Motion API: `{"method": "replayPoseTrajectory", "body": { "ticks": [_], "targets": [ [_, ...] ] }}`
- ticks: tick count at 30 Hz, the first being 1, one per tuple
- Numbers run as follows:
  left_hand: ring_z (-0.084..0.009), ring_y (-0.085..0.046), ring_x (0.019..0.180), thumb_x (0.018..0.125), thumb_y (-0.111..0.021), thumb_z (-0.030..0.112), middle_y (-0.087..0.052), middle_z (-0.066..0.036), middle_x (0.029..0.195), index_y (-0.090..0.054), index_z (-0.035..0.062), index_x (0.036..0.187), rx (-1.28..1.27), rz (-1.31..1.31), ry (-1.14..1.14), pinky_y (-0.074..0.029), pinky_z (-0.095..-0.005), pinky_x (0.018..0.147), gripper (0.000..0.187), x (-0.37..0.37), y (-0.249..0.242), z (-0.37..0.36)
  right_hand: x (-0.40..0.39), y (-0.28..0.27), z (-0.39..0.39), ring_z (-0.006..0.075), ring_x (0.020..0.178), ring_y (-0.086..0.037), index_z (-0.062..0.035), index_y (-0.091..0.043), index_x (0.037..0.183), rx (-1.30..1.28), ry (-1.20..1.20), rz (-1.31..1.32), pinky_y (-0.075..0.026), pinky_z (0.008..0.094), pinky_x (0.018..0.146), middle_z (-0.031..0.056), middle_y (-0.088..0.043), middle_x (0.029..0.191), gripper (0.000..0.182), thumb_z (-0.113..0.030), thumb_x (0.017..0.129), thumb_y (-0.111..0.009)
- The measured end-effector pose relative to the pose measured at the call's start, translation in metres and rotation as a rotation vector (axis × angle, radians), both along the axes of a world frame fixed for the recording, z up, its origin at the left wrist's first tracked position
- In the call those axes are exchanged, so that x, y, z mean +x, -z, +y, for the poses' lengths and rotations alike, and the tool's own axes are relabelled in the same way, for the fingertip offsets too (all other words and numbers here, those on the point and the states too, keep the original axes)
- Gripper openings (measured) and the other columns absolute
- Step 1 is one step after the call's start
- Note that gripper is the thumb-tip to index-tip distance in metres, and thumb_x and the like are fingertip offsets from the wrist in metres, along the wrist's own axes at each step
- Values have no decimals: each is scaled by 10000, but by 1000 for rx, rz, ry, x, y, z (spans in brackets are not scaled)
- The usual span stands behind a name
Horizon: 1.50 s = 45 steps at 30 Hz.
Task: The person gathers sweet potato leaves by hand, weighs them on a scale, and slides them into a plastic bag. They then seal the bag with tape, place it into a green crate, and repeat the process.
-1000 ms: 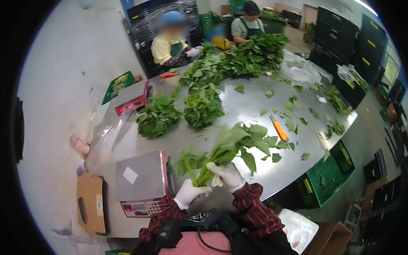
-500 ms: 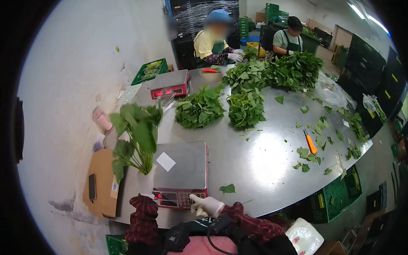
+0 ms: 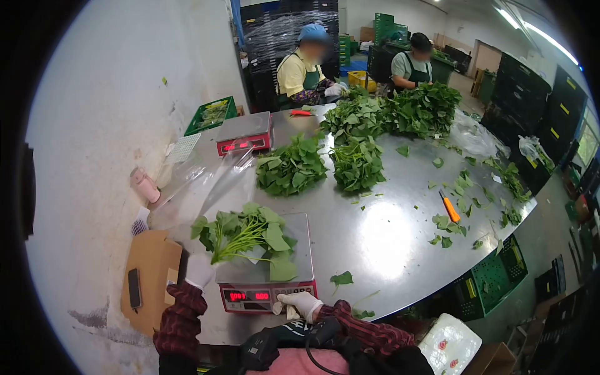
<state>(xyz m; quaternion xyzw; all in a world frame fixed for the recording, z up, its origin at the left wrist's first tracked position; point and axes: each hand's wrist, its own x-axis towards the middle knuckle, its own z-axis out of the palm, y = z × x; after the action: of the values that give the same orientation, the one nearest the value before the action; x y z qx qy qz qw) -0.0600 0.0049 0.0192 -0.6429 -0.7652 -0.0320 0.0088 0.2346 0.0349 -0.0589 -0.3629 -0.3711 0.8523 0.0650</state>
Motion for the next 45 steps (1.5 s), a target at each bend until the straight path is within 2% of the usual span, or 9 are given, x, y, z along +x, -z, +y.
{"method": "replayPoseTrajectory", "body": {
  "ticks": [4, 10, 20, 28, 32, 33, 37, 40, 45],
  "targets": [
    [-319, -589, 720, 811, -594, 377, -618, -143, 774, -653, 34, 883, 336, 170, 223, -461, -410, 608, 356, -26, -9, 12, 3, -2, 14, 87, 349, -389, -12, -656, 719, 66, 8, -18, -270, 253, 340, 29, -579, 524, 374, -336, 885, -571],
    [-322, -580, 806, 727, -623, 531, -613, -170, 887, -631, 33, 931, 74, -203, 412, -451, -401, 705, 538, -25, 11, 16, 35, -6, 84, 118, 347, -457, 23, -635, 645, 147, 41, -225, -311, 253, 305, 105, -580, 517, 302, -232, 806, -620],
    [-331, -573, 858, 568, -683, 636, -591, -163, 901, -643, 39, 880, -296, 51, 369, -446, -424, 746, 675, -50, 20, 37, 26, 1, 110, 144, 371, -519, -20, -607, 670, 448, 175, -370, -384, 266, 334, 62, -575, 530, 327, -293, 849, -594],
    [-214, -539, 730, 585, -712, 369, -541, -27, 806, -574, 111, 875, 80, 586, 637, -392, -378, 638, 412, -20, 9, 53, 40, 2, 99, 144, 353, -514, -13, -577, 683, 347, 108, -263, -393, 267, 332, 52, -576, 536, 375, -337, 870, -596],
    [-262, -566, 906, 611, -712, 273, -585, -79, 978, -570, 101, 1098, 6, -7, 601, -423, -398, 779, 535, -25, 1, 51, 44, -2, 103, 99, 330, -475, -64, -564, 675, 346, 37, -217, -331, 225, 316, 20, -507, 433, 400, -412, 872, -576],
    [-282, -550, 1004, 653, -702, 268, -576, -93, 1104, -549, 132, 1200, -197, 204, 693, -425, -415, 835, 584, -30, -11, 57, 45, -2, 104, 101, 330, -476, -63, -556, 677, 326, 15, -205, -313, 220, 315, 24, -492, 416, 426, -438, 879, -554],
    [-276, -603, 872, 718, -696, 302, -636, -112, 962, -613, 121, 1108, -600, -148, 324, -469, -380, 776, 438, -39, -53, 104, 53, -2, 122, 110, 378, -520, -17, -587, 697, 217, -190, -159, -398, 244, 367, 42, -600, 578, 447, -431, 865, -580],
    [-283, -616, 845, 731, -699, 238, -657, -122, 932, -641, 101, 1074, -103, -335, 318, -481, -335, 773, 374, -8, -61, 168, 63, -2, 143, 108, 391, -529, -12, -595, 714, 244, -293, -110, -399, 234, 368, 66, -636, 625, 464, -452, 861, -577],
    [-210, -581, 782, 766, -666, 188, -609, -80, 859, -625, 69, 1004, -116, -574, 192, -466, -315, 709, 269, 9, 18, 294, 82, 11, 175, 118, 414, -551, 19, -576, 743, 188, -56, -155, -414, 217, 387, 112, -671, 748, 459, -421, 874, -573]
  ]
}}
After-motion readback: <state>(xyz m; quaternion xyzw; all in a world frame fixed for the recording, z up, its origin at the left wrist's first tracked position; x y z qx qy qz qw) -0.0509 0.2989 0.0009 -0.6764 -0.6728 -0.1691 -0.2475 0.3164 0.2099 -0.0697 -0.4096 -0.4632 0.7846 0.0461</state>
